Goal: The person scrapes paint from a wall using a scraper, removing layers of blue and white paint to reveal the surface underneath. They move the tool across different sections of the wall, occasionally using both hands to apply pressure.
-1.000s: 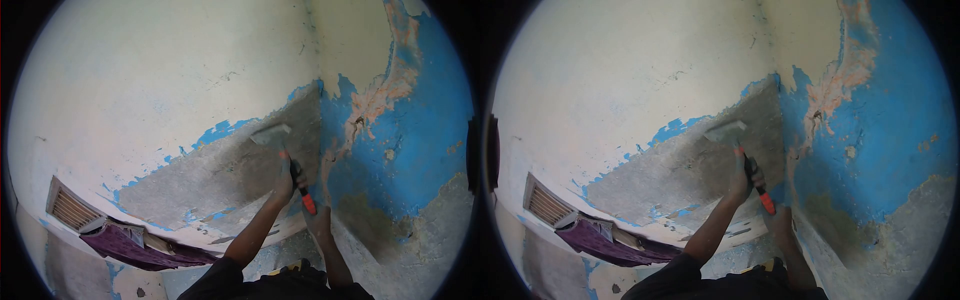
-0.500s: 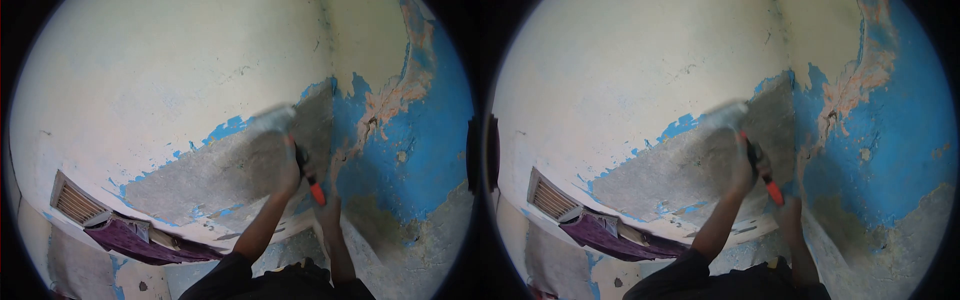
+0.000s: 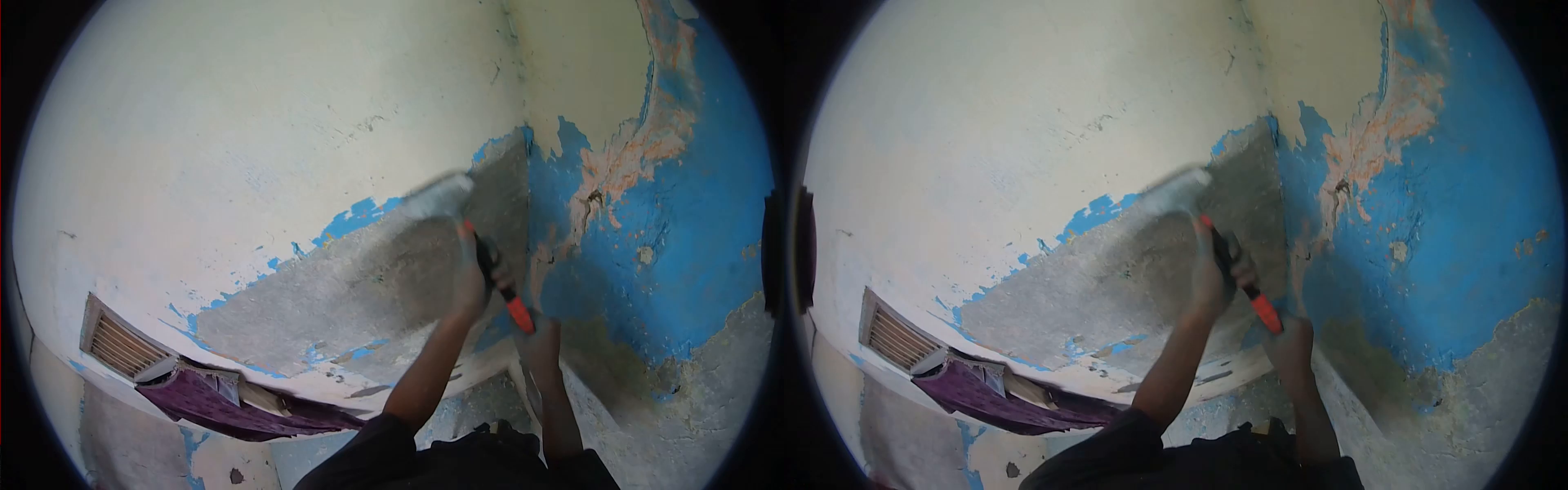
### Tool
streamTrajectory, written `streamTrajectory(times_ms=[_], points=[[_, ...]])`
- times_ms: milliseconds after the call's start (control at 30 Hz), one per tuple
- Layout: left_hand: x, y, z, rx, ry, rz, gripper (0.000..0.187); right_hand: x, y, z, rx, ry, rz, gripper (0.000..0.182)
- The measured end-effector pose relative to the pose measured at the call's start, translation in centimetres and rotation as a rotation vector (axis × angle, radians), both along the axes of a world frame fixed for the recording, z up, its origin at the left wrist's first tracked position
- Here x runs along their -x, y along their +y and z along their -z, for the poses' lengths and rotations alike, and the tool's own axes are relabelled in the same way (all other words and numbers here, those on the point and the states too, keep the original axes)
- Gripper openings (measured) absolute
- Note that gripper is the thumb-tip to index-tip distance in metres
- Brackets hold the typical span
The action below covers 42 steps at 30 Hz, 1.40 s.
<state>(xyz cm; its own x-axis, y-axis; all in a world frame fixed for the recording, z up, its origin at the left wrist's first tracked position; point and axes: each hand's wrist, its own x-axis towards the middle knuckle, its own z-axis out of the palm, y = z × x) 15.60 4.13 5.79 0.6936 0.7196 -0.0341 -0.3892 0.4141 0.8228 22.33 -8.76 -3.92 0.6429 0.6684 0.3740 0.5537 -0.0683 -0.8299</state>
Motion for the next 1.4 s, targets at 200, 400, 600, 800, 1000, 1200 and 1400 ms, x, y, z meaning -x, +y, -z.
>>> streamTrajectory(times_ms=[200,400,600,800,1000,1200,1400], points=[[0.0,-0.7,-0.3,0.019,0.032,0.012,0.069,-0.2,-0.6,0.8,0.054,0.028,-0.023,0.02],[-0.5,-0.7,1.3,0.015,-0.051,0.001,0.069,-1.1,-1.3,0.5,0.092,-0.022,-0.027,0.02],[-0.9,-2.3,2.8,0.108,0.015,0.022,0.069,-1.3,-3.3,1.7,0.198,-0.038,-0.032,0.02],[-1.1,-2.3,-0.2,0.111,-0.039,-0.064,0.069,-2.1,-2.9,-2.2,0.206,-0.033,-0.048,0.02],[-1.3,-2.2,1.6,0.039,-0.011,-0.05,0.068,-1.8,-3.1,-0.2,0.151,-0.05,-0.036,0.021],[-0.6,-2.6,1.1,0.075,-0.001,-0.063,0.068,-1.2,-3.4,-0.8,0.206,0.001,-0.069,0.019],[0.1,-1.4,1.1,0.066,-0.039,-0.085,0.069,-1.1,-2.1,-1.3,0.175,-0.046,-0.101,0.019]])
